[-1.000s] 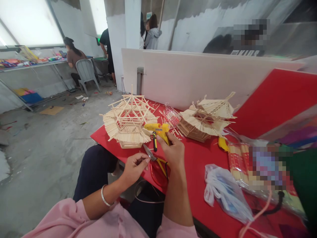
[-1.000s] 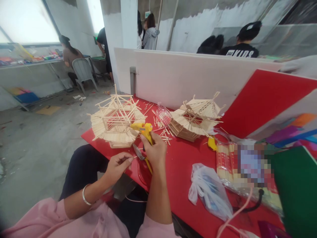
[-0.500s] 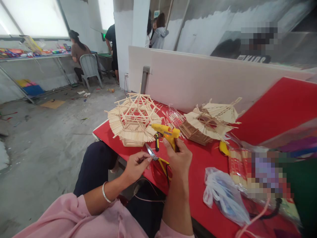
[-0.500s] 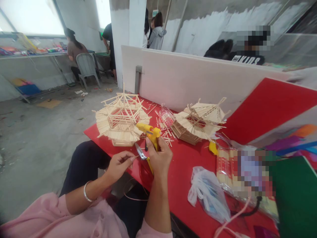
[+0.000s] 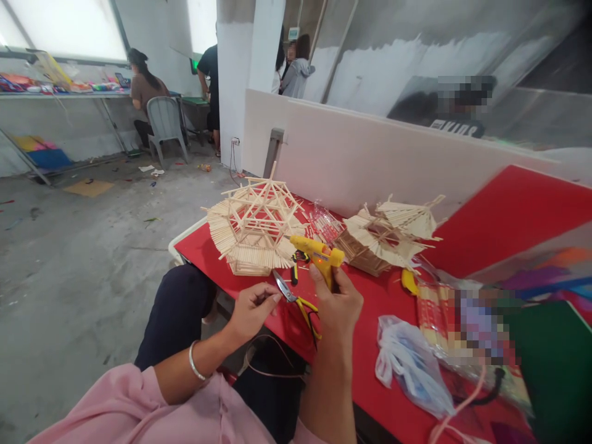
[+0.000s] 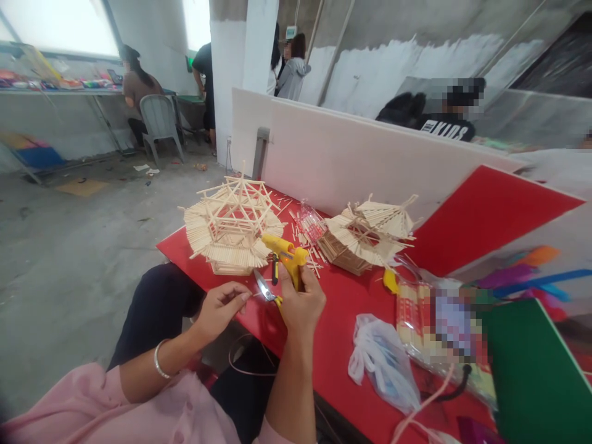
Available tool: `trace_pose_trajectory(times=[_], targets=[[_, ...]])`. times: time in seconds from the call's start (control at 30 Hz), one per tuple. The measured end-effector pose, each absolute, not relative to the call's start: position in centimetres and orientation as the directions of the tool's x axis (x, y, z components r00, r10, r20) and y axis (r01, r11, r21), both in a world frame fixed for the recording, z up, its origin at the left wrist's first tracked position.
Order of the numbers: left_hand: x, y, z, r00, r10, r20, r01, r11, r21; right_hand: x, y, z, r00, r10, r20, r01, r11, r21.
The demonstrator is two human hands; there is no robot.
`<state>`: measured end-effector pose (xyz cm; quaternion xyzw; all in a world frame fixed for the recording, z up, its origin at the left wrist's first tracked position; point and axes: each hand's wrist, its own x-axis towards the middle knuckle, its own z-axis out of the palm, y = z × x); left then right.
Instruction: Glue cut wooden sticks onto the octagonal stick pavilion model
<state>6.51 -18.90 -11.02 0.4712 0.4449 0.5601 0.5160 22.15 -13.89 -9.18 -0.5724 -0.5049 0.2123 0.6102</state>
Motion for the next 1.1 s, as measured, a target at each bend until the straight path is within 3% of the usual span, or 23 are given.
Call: trace_pose_trajectory(times=[0.2, 0.37, 0.6, 0.83, 1.1], targets=[[6.5, -18.9, -11.0, -0.001, 0.998, 0.061, -0.219, -0.059, 0.974, 22.0, -13.8, -8.4, 0.506, 0.77, 0.39, 0.308, 0.261, -0.915], [6.1, -19.0, -11.0, -0.001, 0.997, 0.078, -0.225, -0.076, 0.971, 21.7, -12.4, -7.9, 0.441, 0.84, 0.316, 0.155, 0.276, -0.949], [6.1, -19.1, -11.2, 0.0, 0.997, 0.076, -0.216, -0.074, 0.974, 22.5, -12.0, -8.9, 0.33, 0.939, 0.102, -0.071, 0.133, -0.989], [6.5, -19.1, -10.9, 0.009, 0.997, 0.082, -0.243, -0.078, 0.967, 21.9, -10.7, -8.9, 0.396, 0.902, 0.17, 0.008, 0.182, -0.983], [6.1, -18.9, -11.2, -0.024, 0.996, 0.09, -0.123, -0.093, 0.988, 21.1, -11.0, -9.1, 0.356, 0.911, 0.21, 0.029, 0.213, -0.977]])
